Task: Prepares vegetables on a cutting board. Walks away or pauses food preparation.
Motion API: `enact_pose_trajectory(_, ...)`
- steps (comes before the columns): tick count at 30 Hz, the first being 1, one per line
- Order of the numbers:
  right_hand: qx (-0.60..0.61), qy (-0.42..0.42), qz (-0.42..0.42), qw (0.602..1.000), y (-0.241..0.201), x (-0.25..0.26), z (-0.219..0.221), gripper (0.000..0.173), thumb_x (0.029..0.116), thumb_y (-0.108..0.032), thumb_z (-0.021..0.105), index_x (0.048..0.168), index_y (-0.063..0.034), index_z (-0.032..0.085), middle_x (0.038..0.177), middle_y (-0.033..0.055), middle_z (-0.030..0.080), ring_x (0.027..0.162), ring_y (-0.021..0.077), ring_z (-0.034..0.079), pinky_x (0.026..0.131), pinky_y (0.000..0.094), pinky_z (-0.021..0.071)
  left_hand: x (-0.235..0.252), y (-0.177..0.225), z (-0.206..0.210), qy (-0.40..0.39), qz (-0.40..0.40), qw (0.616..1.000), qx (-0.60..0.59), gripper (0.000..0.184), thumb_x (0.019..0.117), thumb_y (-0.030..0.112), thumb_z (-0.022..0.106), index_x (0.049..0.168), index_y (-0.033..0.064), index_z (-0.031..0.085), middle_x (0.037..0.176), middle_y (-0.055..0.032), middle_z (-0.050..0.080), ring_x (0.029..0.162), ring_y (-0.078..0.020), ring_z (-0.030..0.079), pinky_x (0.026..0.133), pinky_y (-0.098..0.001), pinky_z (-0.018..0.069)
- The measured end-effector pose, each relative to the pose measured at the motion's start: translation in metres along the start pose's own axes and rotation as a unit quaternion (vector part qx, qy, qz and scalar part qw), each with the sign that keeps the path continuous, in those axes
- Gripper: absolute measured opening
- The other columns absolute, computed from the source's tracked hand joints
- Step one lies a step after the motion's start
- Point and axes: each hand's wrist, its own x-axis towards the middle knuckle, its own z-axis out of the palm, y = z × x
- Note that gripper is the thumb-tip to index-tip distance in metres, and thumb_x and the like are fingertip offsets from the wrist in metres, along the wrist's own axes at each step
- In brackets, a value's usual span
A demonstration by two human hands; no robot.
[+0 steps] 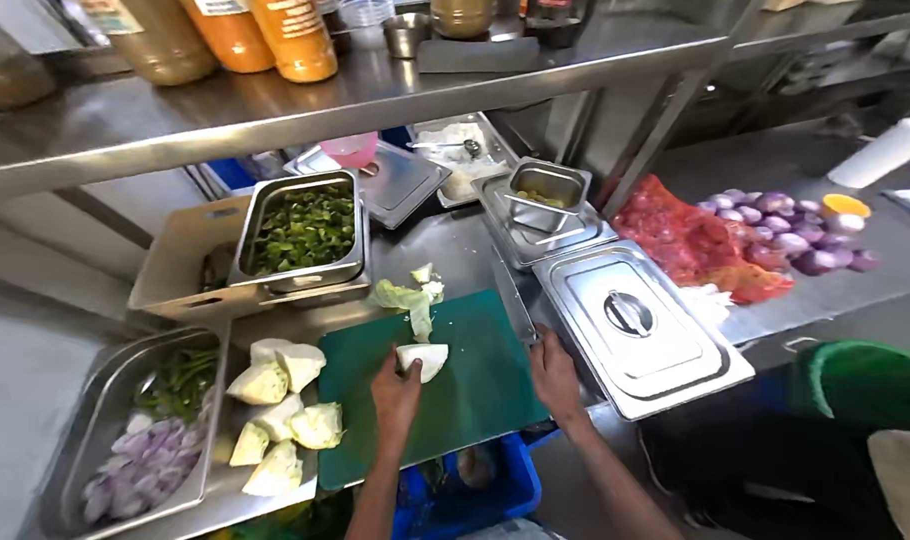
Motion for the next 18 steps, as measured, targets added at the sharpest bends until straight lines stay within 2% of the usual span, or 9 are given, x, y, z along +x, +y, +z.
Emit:
enact_pose_trajectory(2,0.055,-0.079,0.014,0.995,-0.019,-0.026,-0.006,0.046,0.1098,-0.045,0.043,0.137,-0.0101,0.057,0.083,0.0092,0.065,0.07,0.025,0.065,0.068,0.0494,0.0575,-0.005,0.0,0.001,0.006,-0.015,1.0,0.004,0.063,0.0962,0.031,0.073,0.148,0.0019,0.052,0.117,-0.018,0.072,0.099,-0.0276,0.072,0.094,-0.0489,0.0578)
enact_pose_trajectory(3,0.047,-0.132,0.016,0.99,-0.029,-0.036,-0.007,0.046,0.1101,-0.045,0.042,0.134,-0.0092,0.057,0.081,0.0087,0.064,0.067,0.0239,0.066,0.066,0.0475,0.0588,-0.006,-0.001,0.002,0.011,-0.019,1.0,0.007,0.063,0.0957,0.032,0.074,0.147,0.0017,0.053,0.116,-0.0173,0.073,0.098,-0.0269,0.073,0.093,-0.048,0.058)
enact_pose_trajectory(5,-0.041,-0.212,-0.002,0.976,-0.051,-0.049,-0.008,0.04,0.1104,-0.039,0.042,0.129,-0.0081,0.059,0.087,0.0112,0.068,0.075,0.0266,0.07,0.072,0.0471,0.0608,-0.008,-0.003,0.005,0.021,-0.017,1.0,0.012,0.062,0.0948,0.032,0.075,0.145,0.0016,0.055,0.115,-0.0167,0.073,0.098,-0.0265,0.073,0.093,-0.0474,0.0584)
enact_pose_trajectory(7,-0.134,-0.251,-0.03,0.958,-0.073,-0.057,-0.006,0.038,0.1105,-0.034,0.04,0.131,-0.0075,0.059,0.097,0.0148,0.07,0.091,0.0323,0.072,0.083,0.0496,0.0587,-0.01,-0.005,0.008,0.03,-0.009,0.999,0.013,0.063,0.0939,0.032,0.076,0.145,0.0013,0.055,0.115,-0.0173,0.073,0.099,-0.0273,0.073,0.094,-0.048,0.0577)
enact_pose_trajectory(8,-0.169,-0.261,-0.044,0.949,-0.082,-0.06,-0.005,0.038,0.1108,-0.033,0.039,0.134,-0.0079,0.057,0.101,0.0158,0.071,0.095,0.0339,0.072,0.084,0.0501,0.0584,-0.011,-0.006,0.008,0.033,-0.005,0.999,0.013,0.063,0.0937,0.031,0.076,0.145,0.001,0.055,0.116,-0.0176,0.073,0.1,-0.0278,0.073,0.095,-0.0486,0.0574)
enact_pose_trajectory(11,-0.22,-0.291,-0.065,0.929,-0.104,-0.063,-0.006,0.039,0.1118,-0.031,0.037,0.14,-0.0088,0.052,0.11,0.0179,0.069,0.1,0.0361,0.071,0.085,0.0507,0.0588,-0.013,-0.005,0.009,0.043,-0.005,0.999,0.012,0.061,0.093,0.031,0.076,0.143,0.0017,0.058,0.113,-0.0175,0.074,0.098,-0.0282,0.073,0.093,-0.0495,0.0579)
enact_pose_trajectory(15,-0.271,-0.318,-0.068,0.906,-0.121,-0.064,-0.006,0.037,0.1116,-0.027,0.038,0.142,-0.0093,0.048,0.112,0.0197,0.068,0.101,0.0384,0.071,0.084,0.0517,0.0592,-0.016,0.002,0.009,0.048,-0.018,0.999,0.01,0.06,0.0922,0.033,0.077,0.142,0.0038,0.06,0.108,-0.0162,0.075,0.092,-0.0272,0.073,0.088,-0.0493,0.0594)
enact_pose_trajectory(18,-0.29,-0.342,-0.053,0.892,-0.127,-0.062,-0.002,0.038,0.1114,-0.024,0.038,0.146,-0.0096,0.046,0.114,0.0204,0.068,0.104,0.0394,0.071,0.086,0.0528,0.0589,-0.015,0.002,0.009,0.045,-0.018,0.999,0.01,0.06,0.0924,0.034,0.076,0.142,0.0039,0.06,0.109,-0.0157,0.075,0.094,-0.027,0.073,0.089,-0.0496,0.0591)
